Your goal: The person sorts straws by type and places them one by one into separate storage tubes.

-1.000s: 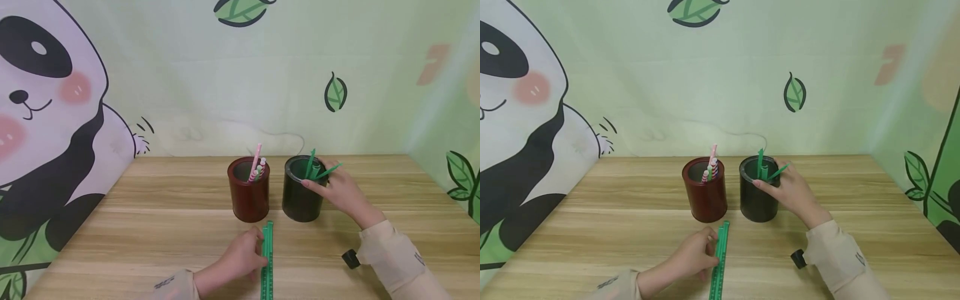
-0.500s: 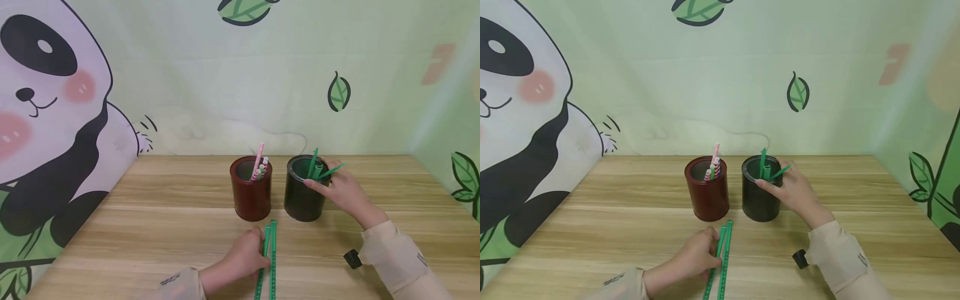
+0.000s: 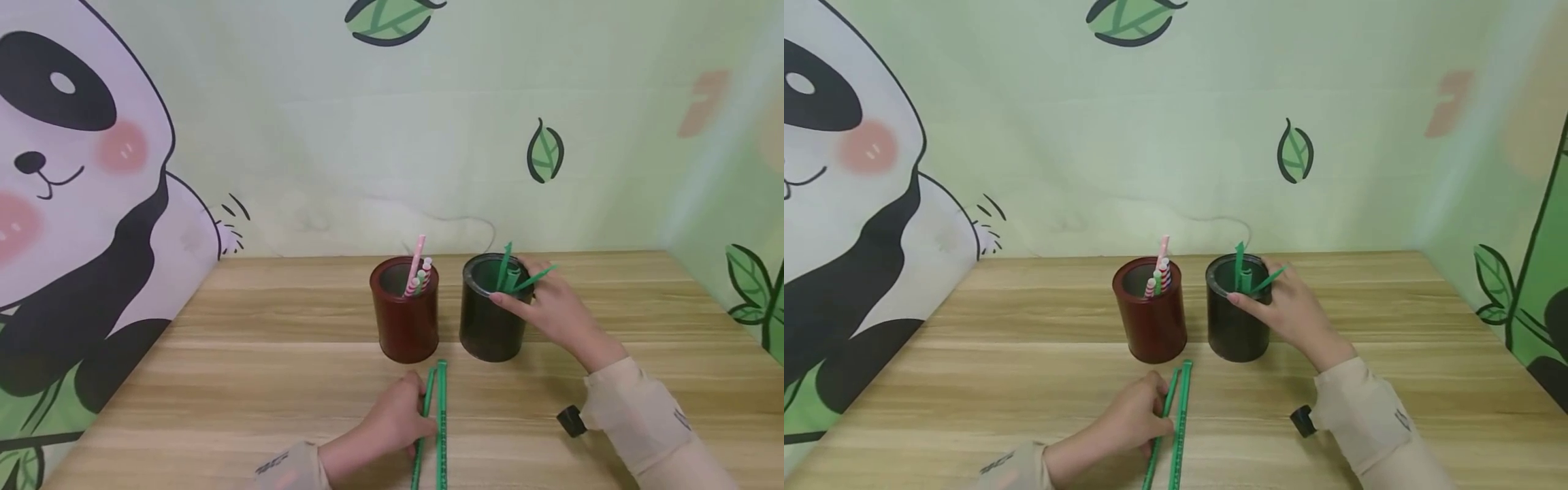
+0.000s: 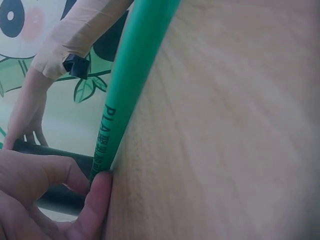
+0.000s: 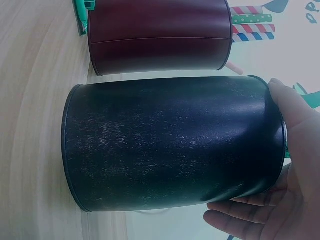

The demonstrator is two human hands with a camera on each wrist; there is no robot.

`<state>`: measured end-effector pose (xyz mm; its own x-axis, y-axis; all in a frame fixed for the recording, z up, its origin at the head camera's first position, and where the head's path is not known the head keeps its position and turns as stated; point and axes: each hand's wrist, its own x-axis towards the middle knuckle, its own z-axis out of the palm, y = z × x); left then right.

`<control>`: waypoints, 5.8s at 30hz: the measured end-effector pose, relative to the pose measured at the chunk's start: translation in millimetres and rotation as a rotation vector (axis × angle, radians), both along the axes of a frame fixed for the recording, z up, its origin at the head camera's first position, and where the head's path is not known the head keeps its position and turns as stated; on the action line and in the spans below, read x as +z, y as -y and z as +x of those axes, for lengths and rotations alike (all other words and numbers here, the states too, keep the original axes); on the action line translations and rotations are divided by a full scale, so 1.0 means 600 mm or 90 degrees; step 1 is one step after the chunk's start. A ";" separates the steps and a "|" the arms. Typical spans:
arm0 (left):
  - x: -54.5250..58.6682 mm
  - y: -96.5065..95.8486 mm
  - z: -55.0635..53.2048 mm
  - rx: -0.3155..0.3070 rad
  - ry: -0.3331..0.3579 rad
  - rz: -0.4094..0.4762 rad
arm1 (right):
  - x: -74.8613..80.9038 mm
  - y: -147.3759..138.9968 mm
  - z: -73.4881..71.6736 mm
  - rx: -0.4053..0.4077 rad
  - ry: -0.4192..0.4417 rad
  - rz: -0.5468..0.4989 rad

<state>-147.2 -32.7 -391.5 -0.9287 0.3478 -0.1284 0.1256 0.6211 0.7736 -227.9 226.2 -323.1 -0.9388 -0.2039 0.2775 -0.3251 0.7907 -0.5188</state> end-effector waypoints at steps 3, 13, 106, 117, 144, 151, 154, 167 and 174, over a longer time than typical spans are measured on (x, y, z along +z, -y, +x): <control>-0.003 0.004 0.000 -0.004 0.008 0.022 | -0.001 0.001 0.000 0.005 -0.006 -0.002; 0.011 0.022 0.000 -0.037 -0.002 0.070 | -0.003 -0.001 0.000 0.003 -0.014 -0.004; 0.206 -0.126 -0.134 -0.031 -0.781 0.253 | -0.009 0.002 -0.007 0.025 -0.019 -0.038; 0.164 -0.136 -0.141 -0.047 -0.788 0.191 | -0.010 -0.002 -0.007 0.033 -0.043 -0.033; 0.128 -0.132 -0.120 -0.022 -0.772 0.015 | -0.007 -0.005 -0.005 0.022 -0.053 -0.004; 0.142 -0.115 -0.090 -0.016 -0.775 0.047 | -0.008 -0.004 -0.005 0.019 -0.031 -0.016; 0.145 -0.106 -0.076 -0.023 -0.794 0.046 | -0.008 -0.005 -0.004 0.016 -0.026 -0.014; 0.115 -0.063 -0.039 -0.061 -0.756 0.041 | -0.009 0.000 -0.001 -0.012 -0.005 0.001; 0.091 -0.048 -0.023 -0.064 -0.648 0.037 | -0.008 -0.001 -0.002 -0.014 -0.005 -0.001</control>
